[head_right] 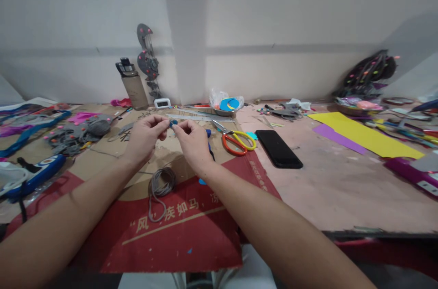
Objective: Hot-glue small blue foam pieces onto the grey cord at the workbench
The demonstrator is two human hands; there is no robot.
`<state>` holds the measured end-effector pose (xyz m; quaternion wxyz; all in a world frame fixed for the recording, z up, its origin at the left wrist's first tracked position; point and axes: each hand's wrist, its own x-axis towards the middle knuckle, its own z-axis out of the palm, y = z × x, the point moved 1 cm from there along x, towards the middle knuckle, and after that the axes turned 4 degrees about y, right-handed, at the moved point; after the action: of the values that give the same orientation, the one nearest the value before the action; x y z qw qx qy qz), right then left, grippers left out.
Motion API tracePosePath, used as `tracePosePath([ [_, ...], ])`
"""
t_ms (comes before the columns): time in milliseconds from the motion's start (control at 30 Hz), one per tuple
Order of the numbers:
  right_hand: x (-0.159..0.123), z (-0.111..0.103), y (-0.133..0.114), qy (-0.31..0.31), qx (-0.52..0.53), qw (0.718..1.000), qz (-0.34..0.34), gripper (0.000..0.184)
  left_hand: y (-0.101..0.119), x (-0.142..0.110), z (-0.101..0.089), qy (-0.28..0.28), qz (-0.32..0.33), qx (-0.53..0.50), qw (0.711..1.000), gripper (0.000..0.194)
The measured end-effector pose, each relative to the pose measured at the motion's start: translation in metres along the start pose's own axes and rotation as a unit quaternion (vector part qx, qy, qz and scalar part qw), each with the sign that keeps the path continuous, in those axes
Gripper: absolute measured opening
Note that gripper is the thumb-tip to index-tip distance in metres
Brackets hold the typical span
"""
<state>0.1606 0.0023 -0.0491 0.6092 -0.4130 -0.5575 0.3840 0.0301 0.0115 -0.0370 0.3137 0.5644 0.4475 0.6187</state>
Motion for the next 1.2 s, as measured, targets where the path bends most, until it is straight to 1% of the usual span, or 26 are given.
tracePosePath([
  [267, 0.0, -0.002, -0.002, 0.011, -0.023, 1.0, -0.008, 0.021, 0.001, -0.004, 0.001, -0.017, 0.007, -0.005, 1.0, 0.011],
  [400, 0.001, -0.002, -0.001, 0.013, -0.029, 0.999, -0.007, 0.021, 0.003, -0.005, 0.004, -0.025, -0.006, -0.034, 0.999, 0.01],
  [533, 0.002, -0.003, 0.003, 0.011, -0.012, 1.0, -0.004, 0.02, 0.003, -0.006, 0.006, -0.043, -0.024, -0.076, 0.996, 0.011],
  [667, 0.005, -0.002, 0.008, 0.017, 0.008, 1.0, 0.013, 0.02, 0.002, -0.005, 0.006, -0.06, -0.033, -0.109, 0.992, 0.009],
  [767, 0.007, -0.002, 0.01, 0.021, 0.045, 0.998, 0.038, 0.026, 0.001, -0.005, 0.006, -0.074, -0.041, -0.132, 0.988, 0.009],
  [833, 0.007, -0.002, 0.01, 0.008, 0.073, 0.996, 0.054, 0.028, 0.0, -0.005, 0.006, -0.082, -0.052, -0.137, 0.986, 0.01],
  [933, 0.008, -0.003, 0.01, -0.011, 0.092, 0.993, 0.066, 0.02, -0.002, -0.004, 0.006, -0.092, -0.079, -0.133, 0.984, 0.015],
  [1067, 0.01, -0.005, 0.011, -0.008, 0.088, 0.994, 0.066, 0.017, -0.002, -0.004, 0.007, -0.089, -0.116, -0.139, 0.979, 0.022],
  [1200, 0.01, -0.009, 0.009, -0.005, 0.071, 0.995, 0.068, 0.017, 0.003, -0.003, 0.007, -0.113, -0.136, -0.162, 0.971, 0.024],
])
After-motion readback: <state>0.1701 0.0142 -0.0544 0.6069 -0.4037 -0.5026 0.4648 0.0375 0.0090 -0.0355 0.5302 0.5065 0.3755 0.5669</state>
